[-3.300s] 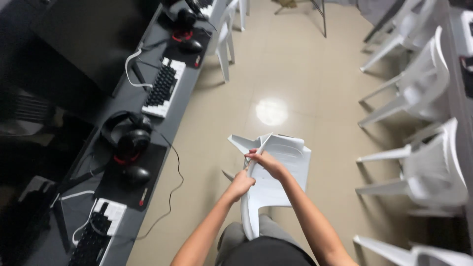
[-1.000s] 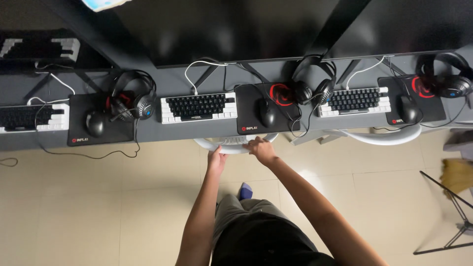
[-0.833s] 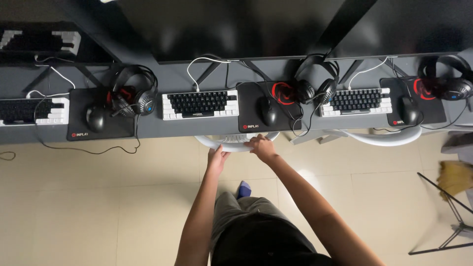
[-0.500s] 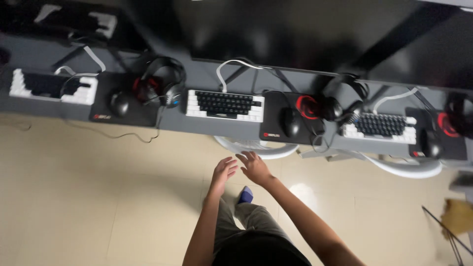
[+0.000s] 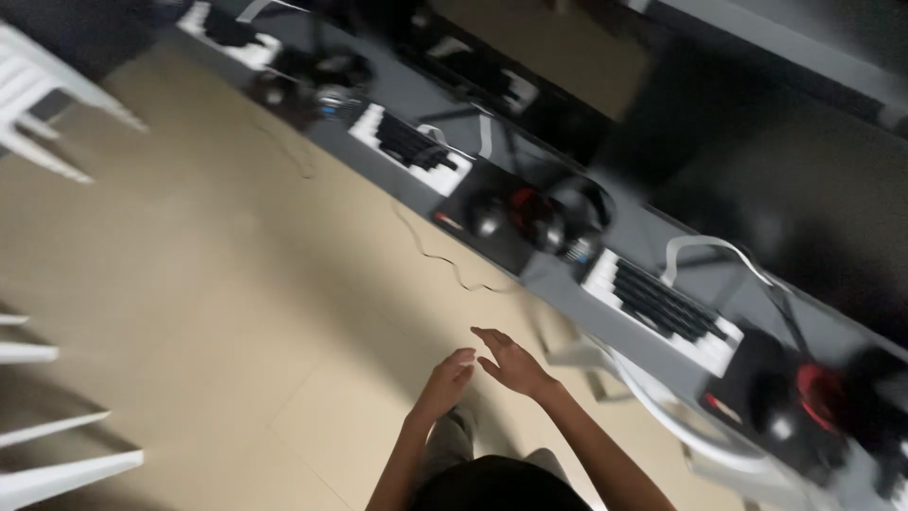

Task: The person repeatedly picks up a white plastic chair, carries it across the room, and places it under a computer desk. This action is performed multiple times in a row.

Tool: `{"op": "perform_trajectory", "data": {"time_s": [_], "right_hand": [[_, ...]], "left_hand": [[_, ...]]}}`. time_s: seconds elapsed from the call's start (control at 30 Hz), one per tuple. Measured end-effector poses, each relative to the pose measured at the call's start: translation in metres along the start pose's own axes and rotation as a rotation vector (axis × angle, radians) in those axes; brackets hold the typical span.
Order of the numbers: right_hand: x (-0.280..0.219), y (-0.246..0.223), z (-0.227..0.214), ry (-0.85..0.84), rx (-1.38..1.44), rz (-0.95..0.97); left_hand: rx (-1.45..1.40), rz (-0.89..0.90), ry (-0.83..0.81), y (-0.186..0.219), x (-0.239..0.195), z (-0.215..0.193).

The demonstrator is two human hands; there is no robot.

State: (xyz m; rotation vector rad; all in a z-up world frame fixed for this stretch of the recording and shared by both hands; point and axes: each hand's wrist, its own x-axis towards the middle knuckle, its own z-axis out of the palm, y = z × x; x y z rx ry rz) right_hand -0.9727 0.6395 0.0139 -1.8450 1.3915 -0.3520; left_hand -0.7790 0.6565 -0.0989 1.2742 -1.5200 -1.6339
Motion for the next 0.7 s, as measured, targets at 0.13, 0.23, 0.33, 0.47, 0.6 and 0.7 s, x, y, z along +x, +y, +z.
{"op": "perform_trajectory", "data": {"time_s": [0.13,0.23,0.33,0.47,0.6,0.7], "right_hand": [[0.086,-0.050,0.016,-0.085,0.002,-0.059],[0.151,-0.073,0.040,-0.113,0.030,-0.096],[0.211,-0.087,0.064,-0.154,0.043,-0.130],[0.290,-0.119,0.078,-0.284,-0.011,-0.142],[0.379,-0.145,0.089,-0.397,-0.090,-0.147],[0.457,-0.152,0.114,-0.433,-0.107,-0.203]], "left_hand": [[0.045,-0.076,0.089,0.030,-0.006,-0.104],[0.123,-0.129,0.165,0.031,-0.006,-0.176],[0.149,-0.196,0.258,0.034,-0.005,-0.240],[0.109,-0.270,0.394,0.038,0.002,-0.327],[0.120,-0.297,0.535,0.041,0.012,-0.411],[0.088,-0.360,0.629,0.036,0.019,-0.469]]}}
